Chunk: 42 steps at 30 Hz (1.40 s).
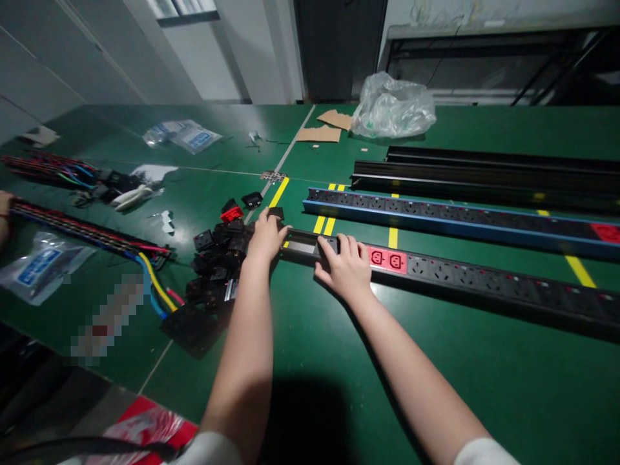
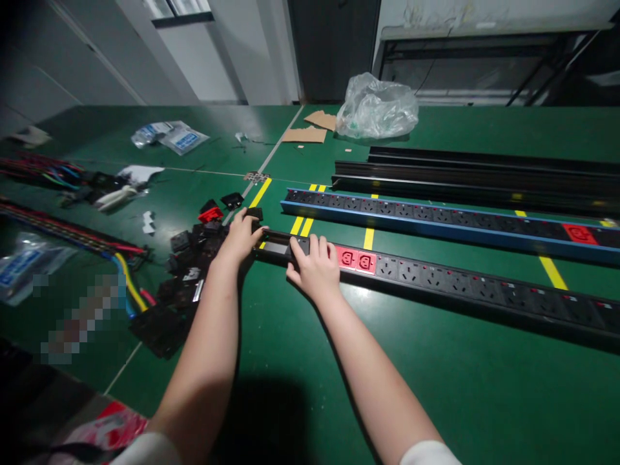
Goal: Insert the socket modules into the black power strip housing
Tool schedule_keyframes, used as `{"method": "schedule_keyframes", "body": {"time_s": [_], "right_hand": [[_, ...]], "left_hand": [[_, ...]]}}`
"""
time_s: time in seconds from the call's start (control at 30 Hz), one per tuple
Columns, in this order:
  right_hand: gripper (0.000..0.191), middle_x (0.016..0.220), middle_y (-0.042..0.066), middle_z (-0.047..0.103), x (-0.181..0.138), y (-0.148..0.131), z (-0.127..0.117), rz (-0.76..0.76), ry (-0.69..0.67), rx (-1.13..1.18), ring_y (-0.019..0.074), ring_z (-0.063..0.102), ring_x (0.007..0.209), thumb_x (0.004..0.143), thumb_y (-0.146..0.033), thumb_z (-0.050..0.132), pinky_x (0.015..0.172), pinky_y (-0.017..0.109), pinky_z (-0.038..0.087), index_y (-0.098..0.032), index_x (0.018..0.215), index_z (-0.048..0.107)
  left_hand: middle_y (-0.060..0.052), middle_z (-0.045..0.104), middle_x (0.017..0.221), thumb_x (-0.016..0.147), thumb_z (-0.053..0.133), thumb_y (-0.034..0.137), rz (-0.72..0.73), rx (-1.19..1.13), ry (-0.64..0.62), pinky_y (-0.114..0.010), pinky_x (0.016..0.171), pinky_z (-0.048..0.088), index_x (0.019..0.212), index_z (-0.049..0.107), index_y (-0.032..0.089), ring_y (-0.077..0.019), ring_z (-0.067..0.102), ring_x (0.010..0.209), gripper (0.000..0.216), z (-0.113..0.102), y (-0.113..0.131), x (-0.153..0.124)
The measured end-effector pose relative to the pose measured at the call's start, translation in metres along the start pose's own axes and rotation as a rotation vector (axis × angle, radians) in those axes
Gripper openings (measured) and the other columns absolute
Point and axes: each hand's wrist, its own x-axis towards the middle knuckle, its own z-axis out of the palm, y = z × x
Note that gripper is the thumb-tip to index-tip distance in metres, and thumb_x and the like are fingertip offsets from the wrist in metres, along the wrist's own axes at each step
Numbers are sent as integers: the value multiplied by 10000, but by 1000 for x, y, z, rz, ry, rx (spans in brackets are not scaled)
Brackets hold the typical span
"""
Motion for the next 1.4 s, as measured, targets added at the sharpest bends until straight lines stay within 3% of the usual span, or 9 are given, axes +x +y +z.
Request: {"method": "schedule_keyframes", "body": {"time_s": [0.13,0.27,0.43,0.73,0.87,1.0,1.1,1.27,1.4], "right_hand": [[535,1345,151,489,-1,1,0,-13,7,-1,318,408,1225,895,-446,515,1008,430,276,-306,1410,474],[534,1347,150,492,-1,1,0,-16,13,5,317,408,1222,896,-441,520,1010,427,275,-303,1411,477],[539,1350,148,492,-1,1,-1,-14,11,2,316,411,1225,899,-449,517,1015,429,278,-305,1416,473],[537,1356,143,482,-1,1,0,-9,11,-3,312,414,1233,901,-456,511,1018,427,284,-309,1416,469],[547,1360,140,483,-1,0,-1,-7,-4,-7,314,407,1229,900,-457,512,1018,424,276,-311,1424,461],[559,1368,125,470,0,0,-3,1,-49,-31,313,399,1224,907,-474,491,1016,429,275,-312,1440,438],[567,1372,119,461,0,0,-4,-5,-70,-39,313,399,1215,914,-483,472,1010,433,279,-312,1452,419],[561,1366,139,466,0,0,-2,-20,-35,-22,329,398,1224,904,-461,498,1006,443,281,-290,1436,451],[568,1356,143,476,-1,1,0,-20,3,-6,331,405,1225,890,-457,523,1007,443,282,-278,1426,467]], "left_hand": [[-186,469,1381,887,527,343,-9,-140,138,-463,1149,312,984,639,151,-294,415,1363,243,-2,7,-18],[-114,586,1229,766,609,228,-52,-279,268,-392,1093,387,874,658,186,-235,541,1221,126,-1,10,-34],[-85,617,1155,709,516,119,-65,-433,422,-347,1037,427,919,626,194,-193,576,1147,248,10,11,-42],[-73,611,1154,710,581,145,-107,-414,402,-347,995,445,1118,567,204,-200,584,1092,412,8,11,-40],[-115,583,1123,799,608,276,-127,-143,482,-466,1067,368,1042,588,199,-289,517,1168,255,0,20,-46],[-156,538,1126,791,658,452,-286,-58,424,-517,994,419,1060,557,184,-356,557,1096,392,1,27,-52],[-142,515,1153,776,685,450,-298,-95,394,-478,974,449,1060,560,196,-334,589,1054,401,4,27,-52],[-101,546,1139,734,742,326,-233,-197,465,-397,996,454,1013,591,206,-271,588,1076,339,5,22,-48],[-81,601,1120,719,757,290,-193,-327,507,-359,972,478,1082,554,193,-224,604,1065,427,9,18,-41]]}}
